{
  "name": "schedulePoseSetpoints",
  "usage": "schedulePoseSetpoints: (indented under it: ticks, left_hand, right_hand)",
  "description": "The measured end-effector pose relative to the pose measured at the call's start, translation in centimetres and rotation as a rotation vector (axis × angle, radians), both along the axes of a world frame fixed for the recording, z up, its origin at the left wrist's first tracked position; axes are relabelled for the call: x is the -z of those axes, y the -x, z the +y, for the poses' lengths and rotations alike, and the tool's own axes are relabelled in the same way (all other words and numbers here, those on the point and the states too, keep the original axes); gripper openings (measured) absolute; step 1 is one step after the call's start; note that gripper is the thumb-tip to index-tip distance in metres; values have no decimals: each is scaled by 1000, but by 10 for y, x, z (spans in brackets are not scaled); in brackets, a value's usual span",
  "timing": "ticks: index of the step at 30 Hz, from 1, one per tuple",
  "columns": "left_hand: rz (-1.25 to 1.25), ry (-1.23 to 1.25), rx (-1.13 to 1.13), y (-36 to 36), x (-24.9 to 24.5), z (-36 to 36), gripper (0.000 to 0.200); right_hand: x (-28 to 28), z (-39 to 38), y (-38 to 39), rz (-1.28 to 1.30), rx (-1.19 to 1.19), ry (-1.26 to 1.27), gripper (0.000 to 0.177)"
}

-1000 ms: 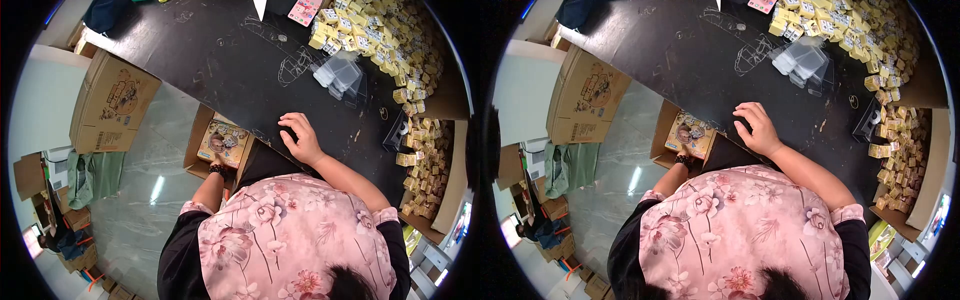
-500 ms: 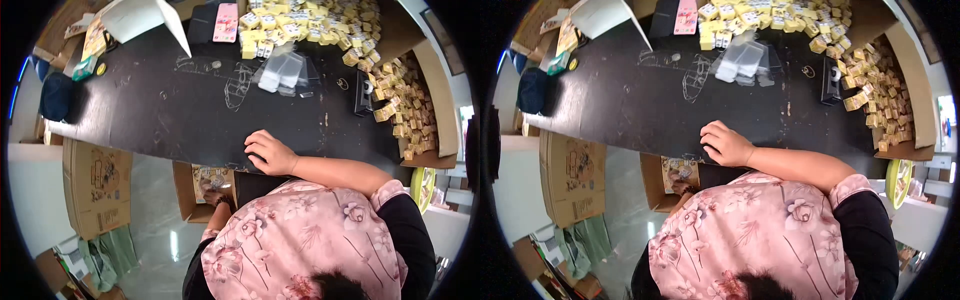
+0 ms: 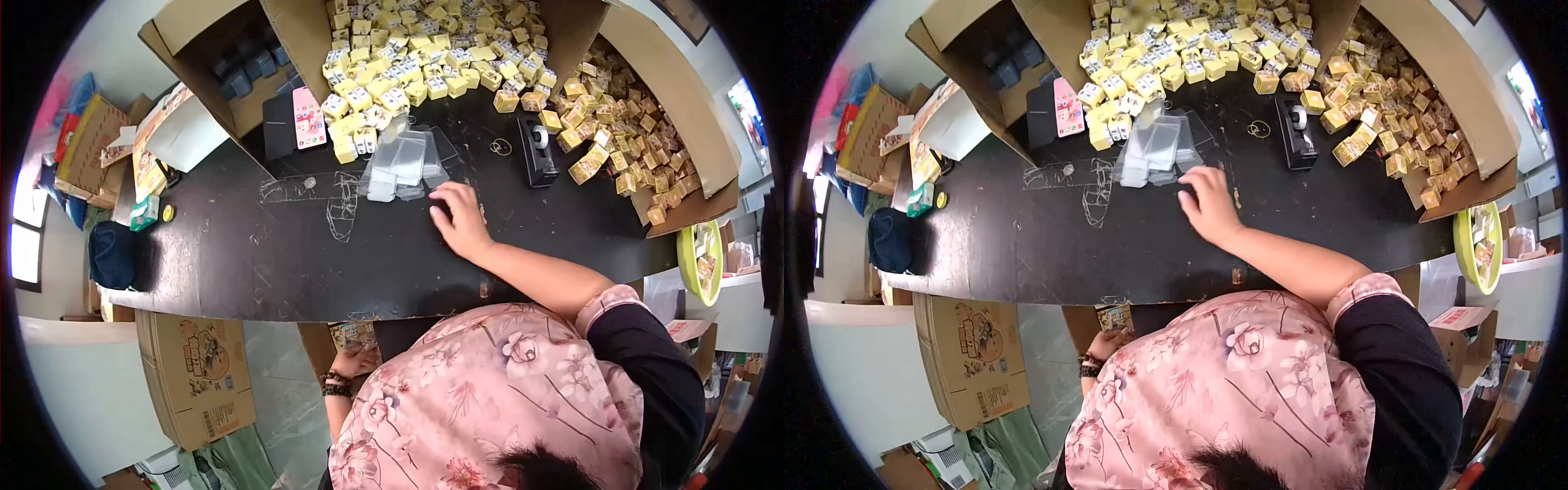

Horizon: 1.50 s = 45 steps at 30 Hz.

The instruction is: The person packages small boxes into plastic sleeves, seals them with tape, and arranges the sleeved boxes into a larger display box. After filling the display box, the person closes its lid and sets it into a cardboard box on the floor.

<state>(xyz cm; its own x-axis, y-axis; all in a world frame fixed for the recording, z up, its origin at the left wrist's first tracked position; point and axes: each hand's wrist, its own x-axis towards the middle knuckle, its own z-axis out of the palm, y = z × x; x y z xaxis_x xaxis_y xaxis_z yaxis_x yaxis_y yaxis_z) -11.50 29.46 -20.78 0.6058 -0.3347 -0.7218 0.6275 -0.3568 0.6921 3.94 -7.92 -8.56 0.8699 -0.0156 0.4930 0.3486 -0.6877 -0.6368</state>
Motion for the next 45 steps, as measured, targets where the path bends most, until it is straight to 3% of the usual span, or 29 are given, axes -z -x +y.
schedulePoseSetpoints:
  ticks: [2, 4, 6, 7, 9, 12, 14, 16, 17, 18, 20, 21, 22, 23, 24, 25, 26, 27, 28, 29, 30, 34, 35, 37, 38, 39, 41, 43, 45]
  left_hand:
    - [-149, 218, -96, -28, -84, -19, 23]
    - [-566, 318, -263, -73, -140, -62, 23]
    - [-933, 144, -329, -138, -157, -107, 17]
    - [-1075, -112, -317, -174, -158, -127, 18]
    - [-1303, -472, -225, -248, -137, -163, 38]
    - [-1134, -917, -60, -296, -121, -209, 52]
    - [-1087, -892, -191, -309, -111, -210, 47]
    - [-1333, -914, -211, -293, -116, -204, 36]
    - [-1316, -727, -249, -283, -114, -197, 27]
    - [-1036, -384, -387, -256, -131, -207, 21]
    - [-887, 134, -481, -215, -116, -223, 15]
    - [-674, 352, -522, -185, -135, -247, 11]
    - [-573, 340, -410, -161, -142, -261, 10]
    - [-581, 411, -409, -139, -159, -288, 16]
    - [-828, 285, -240, -129, -154, -292, 40]
    - [-1247, -93, -98, -128, -175, -301, 51]
    - [-1645, -496, 53, -126, -200, -307, 62]
    - [-1717, -602, 259, -127, -207, -301, 74]
    - [-1642, -486, 343, -133, -208, -297, 66]
    - [-1557, -375, 425, -136, -208, -296, 58]
    - [-1525, -224, 357, -137, -205, -301, 45]
    - [-1493, -205, 485, -139, -192, -300, 32]
    - [-1352, -133, 558, -140, -197, -303, 27]
    - [-1026, 40, 553, -142, -200, -308, 12]
    - [-1026, 42, 554, -142, -202, -312, 12]
    - [-1024, 135, 535, -142, -208, -317, 9]
    - [-1018, 229, 519, -142, -223, -323, 6]
    - [-1109, 142, 721, -144, -239, -325, 8]
    - [-1196, 80, 805, -141, -244, -325, 10]
  right_hand:
    - [5, -35, -3, -20, 97, -27, 21]
    - [12, -60, 10, 61, 83, -116, 21]
    - [17, -72, 31, 65, 45, -60, 18]
    - [18, -76, 41, 71, 14, -37, 17]
    - [10, -78, 55, 102, -64, -69, 17]
    - [5, -89, 70, 153, -106, -122, 18]
    - [6, -104, 76, 144, -116, -124, 19]
    - [2, -114, 82, 229, -86, -226, 19]
    - [0, -119, 83, 319, -72, -323, 18]
    - [-2, -119, 79, 317, -60, -332, 18]
    - [-8, -103, 64, 442, -40, -872, 22]
    - [-10, -94, 55, 488, -92, -1101, 25]
    - [-12, -87, 47, 524, -141, -1330, 28]
    - [-24, -89, 41, 570, -145, -1079, 27]
    - [-13, -87, 37, 440, -113, -919, 22]
    - [-31, -86, 43, 603, -201, -1266, 22]
    - [-40, -89, 51, 550, -229, -1078, 22]
    - [-48, -93, 57, 499, -254, -889, 22]
    - [-56, -101, 63, 429, -228, -643, 22]
    - [-60, -108, 68, 425, -207, -651, 22]
    - [-64, -114, 73, 461, -227, -568, 20]
    - [-54, -128, 84, 516, -231, -457, 23]
    - [-52, -134, 85, 516, -224, -459, 23]
    - [-58, -148, 84, 875, -504, -768, 40]
    - [-28, -148, 80, 939, -715, -1184, 61]
    - [-33, -156, 79, 937, -712, -1184, 61]
    - [-49, -177, 74, 1220, -1073, -1258, 64]
    - [-47, -172, 68, 1158, -998, -1226, 64]
    - [-38, -167, 60, 1010, -759, -872, 62]
